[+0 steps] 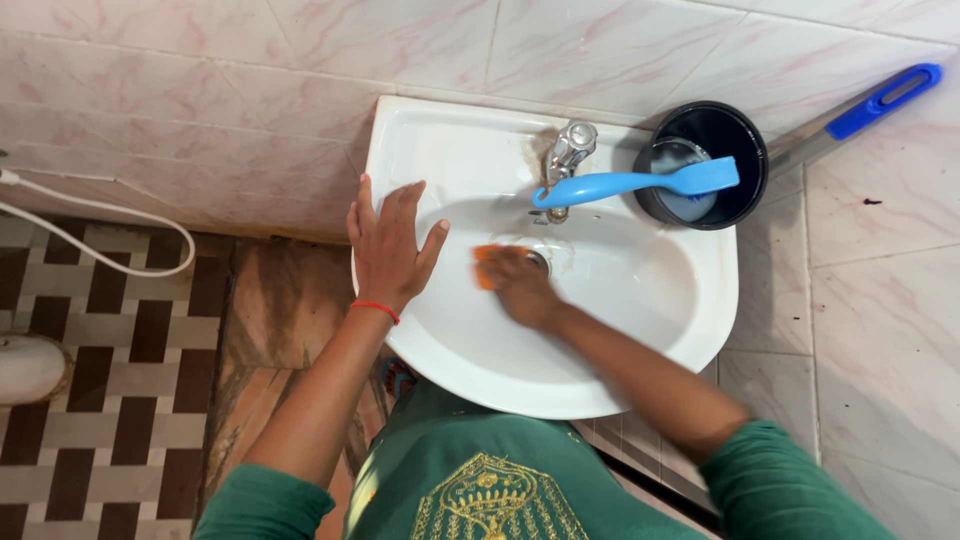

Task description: The person scrubs the inside of a white bathroom sink with an orange cloth, focusing on the basin and drain area. They then wipe the faucet and surrounding surfaces, and finally use a blue scrub brush to clean the sink basin.

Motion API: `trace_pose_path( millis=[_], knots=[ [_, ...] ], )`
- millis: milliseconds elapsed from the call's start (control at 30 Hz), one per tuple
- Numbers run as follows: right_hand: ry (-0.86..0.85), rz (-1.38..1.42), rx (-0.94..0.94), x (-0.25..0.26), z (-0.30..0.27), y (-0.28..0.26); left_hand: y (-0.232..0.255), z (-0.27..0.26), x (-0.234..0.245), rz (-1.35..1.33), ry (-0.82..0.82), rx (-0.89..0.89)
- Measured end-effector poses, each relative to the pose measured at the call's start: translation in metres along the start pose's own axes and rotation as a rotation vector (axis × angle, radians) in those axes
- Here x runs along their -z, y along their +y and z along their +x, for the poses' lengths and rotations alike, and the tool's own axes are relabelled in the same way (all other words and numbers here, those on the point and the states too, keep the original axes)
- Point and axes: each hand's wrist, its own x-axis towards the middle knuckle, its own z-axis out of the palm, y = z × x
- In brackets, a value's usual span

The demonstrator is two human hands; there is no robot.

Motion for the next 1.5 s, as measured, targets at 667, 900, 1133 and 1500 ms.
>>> trace_pose_path(
  millis=[667,900,1133,1500],
  knots=[
    [-0.284,-0.053,-0.284,0.036,0.018,-0.018,0.001,0.001,-0.001,0.023,-0.010,0.021],
    [-0.439,0.642,-0.713,0.103,-0.035,0.002,0.006,-0.014,-0.017,0.106,-0.123,-0.095],
    [0.124,1.815,-0.655,0.123,-0.063,-0.040,0.063,-0.045,-0.051,-1.103,-0.630,0.447],
    [0.019,1.603,-0.842,0.135,-0.065,-0.038,0.050,-0.046,-0.064,-1.282,-0.803,0.411]
  ],
)
